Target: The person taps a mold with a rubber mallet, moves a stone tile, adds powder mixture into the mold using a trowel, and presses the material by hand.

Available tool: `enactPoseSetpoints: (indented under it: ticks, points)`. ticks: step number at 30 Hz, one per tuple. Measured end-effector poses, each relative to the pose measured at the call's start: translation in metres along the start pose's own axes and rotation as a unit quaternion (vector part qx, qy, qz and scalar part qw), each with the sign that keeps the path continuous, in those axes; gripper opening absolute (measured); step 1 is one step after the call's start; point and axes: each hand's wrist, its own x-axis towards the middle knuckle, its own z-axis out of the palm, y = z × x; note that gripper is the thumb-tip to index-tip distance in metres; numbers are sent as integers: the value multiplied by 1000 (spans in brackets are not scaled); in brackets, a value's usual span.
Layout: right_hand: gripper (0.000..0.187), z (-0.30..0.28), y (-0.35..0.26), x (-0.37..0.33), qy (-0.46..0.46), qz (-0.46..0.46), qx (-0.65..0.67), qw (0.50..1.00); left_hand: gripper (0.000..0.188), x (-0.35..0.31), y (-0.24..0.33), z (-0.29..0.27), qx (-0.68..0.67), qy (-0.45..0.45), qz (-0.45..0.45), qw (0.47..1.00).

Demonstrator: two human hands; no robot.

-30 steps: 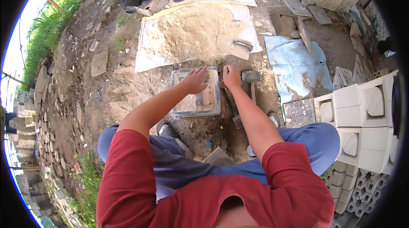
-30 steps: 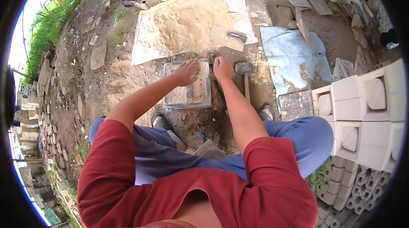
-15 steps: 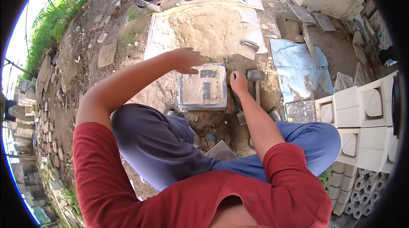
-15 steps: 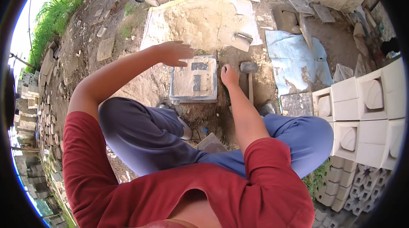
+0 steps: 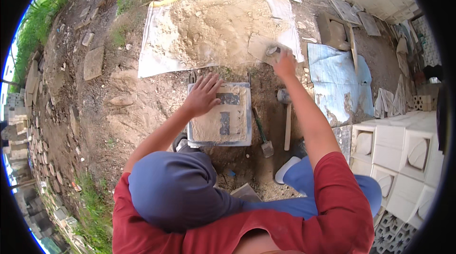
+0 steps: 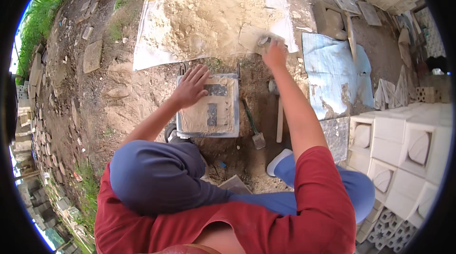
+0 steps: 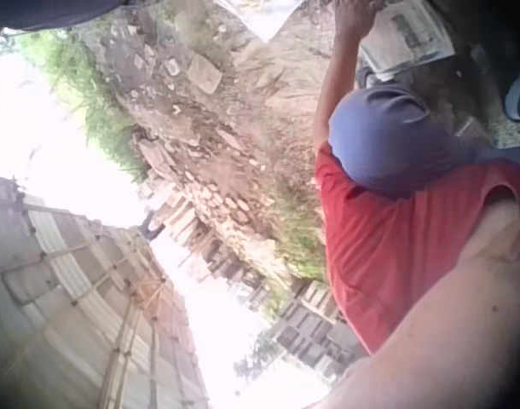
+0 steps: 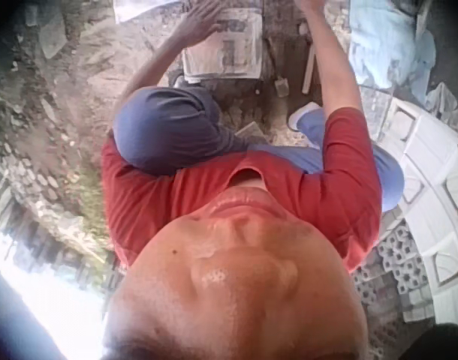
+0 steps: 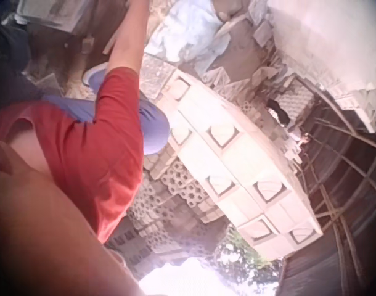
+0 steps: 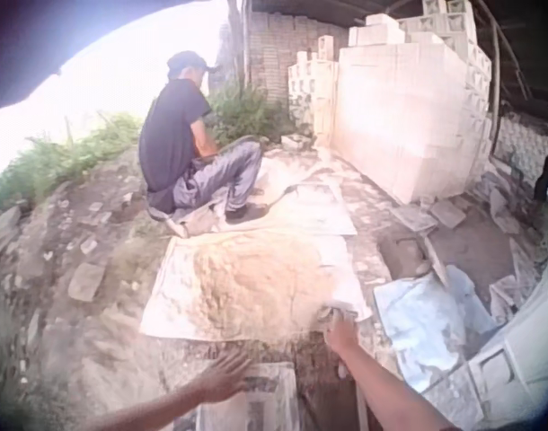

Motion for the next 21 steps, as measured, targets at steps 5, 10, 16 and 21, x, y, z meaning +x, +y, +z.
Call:
enactPoseSetpoints:
  ticks: [5,10,16,21]
  points:
    - [49,-1,36,49,-147,-36,-71,986,69,-1,-6,10,-48,34,0,998]
    - [48,-19,34,65,-229,-100,12,968,68,-3,-12,10,-65,23,-4,998]
    - [44,-82,-6,34,-166,-56,3,985,66,-3,-11,9,-66,29,-16,997]
    - [39,-102,-18,6,-180,-71,-40,980,65,-2,-8,8,-63,35,-20,997]
